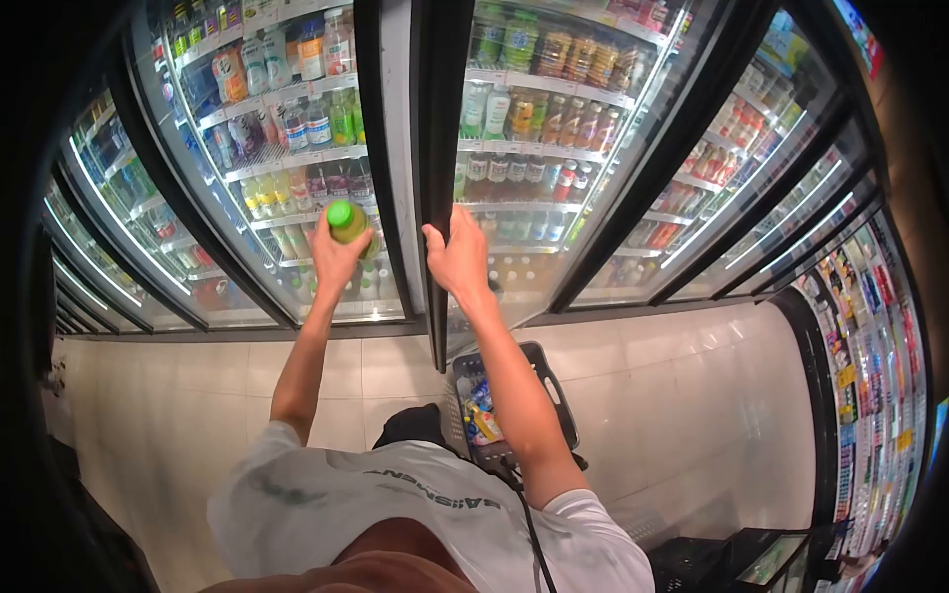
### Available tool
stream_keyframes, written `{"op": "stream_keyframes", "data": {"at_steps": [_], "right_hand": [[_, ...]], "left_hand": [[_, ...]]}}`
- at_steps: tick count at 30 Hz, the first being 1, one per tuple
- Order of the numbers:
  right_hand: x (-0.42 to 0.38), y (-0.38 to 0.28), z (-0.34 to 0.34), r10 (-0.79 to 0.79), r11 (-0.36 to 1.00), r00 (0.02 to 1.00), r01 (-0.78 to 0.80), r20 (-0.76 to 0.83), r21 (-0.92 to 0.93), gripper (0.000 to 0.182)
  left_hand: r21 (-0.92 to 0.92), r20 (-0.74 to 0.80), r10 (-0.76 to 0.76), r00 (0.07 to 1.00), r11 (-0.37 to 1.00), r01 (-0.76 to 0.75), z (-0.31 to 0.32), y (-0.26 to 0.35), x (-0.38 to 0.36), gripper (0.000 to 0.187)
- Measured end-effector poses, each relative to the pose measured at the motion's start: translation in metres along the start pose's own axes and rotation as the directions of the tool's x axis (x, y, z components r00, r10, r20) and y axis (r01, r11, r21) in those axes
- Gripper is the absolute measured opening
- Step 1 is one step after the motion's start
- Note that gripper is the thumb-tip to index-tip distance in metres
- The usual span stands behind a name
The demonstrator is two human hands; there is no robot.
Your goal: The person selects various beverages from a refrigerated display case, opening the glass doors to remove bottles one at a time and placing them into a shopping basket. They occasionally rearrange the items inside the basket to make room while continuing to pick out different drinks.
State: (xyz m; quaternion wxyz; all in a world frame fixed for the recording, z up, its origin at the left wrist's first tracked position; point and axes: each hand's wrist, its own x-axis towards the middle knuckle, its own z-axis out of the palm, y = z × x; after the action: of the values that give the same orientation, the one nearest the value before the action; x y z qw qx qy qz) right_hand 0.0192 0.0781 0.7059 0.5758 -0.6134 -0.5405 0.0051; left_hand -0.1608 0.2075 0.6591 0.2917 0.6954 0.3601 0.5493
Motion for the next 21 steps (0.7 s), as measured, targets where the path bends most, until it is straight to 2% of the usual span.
{"op": "stream_keyframes", "data": {"at_steps": [3,5,6,8,10,11,12,13,15,16,19,21], "right_hand": [[-0.011,-0.011,-0.019,0.059,0.998,0.998,-0.059,0.027,0.011,0.025],[-0.018,-0.009,-0.023,0.078,0.997,0.996,-0.078,0.04,-0.013,0.028],[-0.016,-0.007,-0.023,0.083,0.996,0.996,-0.082,0.039,-0.033,0.029],[-0.01,-0.006,-0.02,0.09,0.995,0.996,-0.089,0.012,-0.051,0.029],[-0.007,-0.001,-0.016,0.106,0.993,0.994,-0.104,0.035,-0.058,0.03],[-0.004,0.002,-0.013,0.101,0.993,0.994,-0.099,0.044,-0.057,0.03],[-0.002,0.002,-0.011,0.112,0.992,0.993,-0.109,0.041,-0.067,0.03],[0.0,0.002,-0.008,0.122,0.99,0.992,-0.119,0.04,-0.076,0.03],[0.006,0.005,-0.004,0.122,0.99,0.992,-0.118,0.039,-0.079,0.029],[0.008,0.007,-0.001,0.111,0.991,0.993,-0.108,0.042,-0.072,0.028],[0.015,0.009,0.003,0.099,0.994,0.995,-0.098,0.029,-0.043,0.027],[0.019,0.011,0.006,0.119,0.992,0.992,-0.117,0.046,-0.04,0.027]], "left_hand": [[-0.026,-0.053,0.162,0.985,0.986,-0.163,0.057,0.054,0.087,0.062],[-0.1,-0.074,0.193,0.978,0.975,-0.2,0.104,0.07,0.144,0.057],[-0.038,-0.142,0.519,0.843,0.848,-0.528,0.13,0.054,0.183,0.049],[-0.488,-0.014,0.509,0.861,0.748,-0.451,0.188,0.028,0.24,0.048],[-0.485,0.009,0.466,0.885,0.776,-0.403,0.21,0.086,0.25,0.058],[-0.18,-0.015,0.449,0.893,0.877,-0.444,0.217,0.113,0.263,0.062],[-0.138,-0.128,0.5,0.856,0.846,-0.515,0.251,0.09,0.297,0.066],[-0.108,-0.146,0.6,0.787,0.781,-0.615,0.264,0.089,0.316,0.07],[-0.082,-0.14,0.596,0.791,0.789,-0.609,0.292,0.082,0.342,0.071],[-0.054,-0.124,0.552,0.824,0.826,-0.561,0.303,0.079,0.35,0.068],[-0.148,-0.119,0.382,0.917,0.906,-0.397,0.337,0.058,0.376,0.078],[-0.026,-0.1,0.312,0.945,0.948,-0.316,0.355,0.039,0.403,0.08]]}}
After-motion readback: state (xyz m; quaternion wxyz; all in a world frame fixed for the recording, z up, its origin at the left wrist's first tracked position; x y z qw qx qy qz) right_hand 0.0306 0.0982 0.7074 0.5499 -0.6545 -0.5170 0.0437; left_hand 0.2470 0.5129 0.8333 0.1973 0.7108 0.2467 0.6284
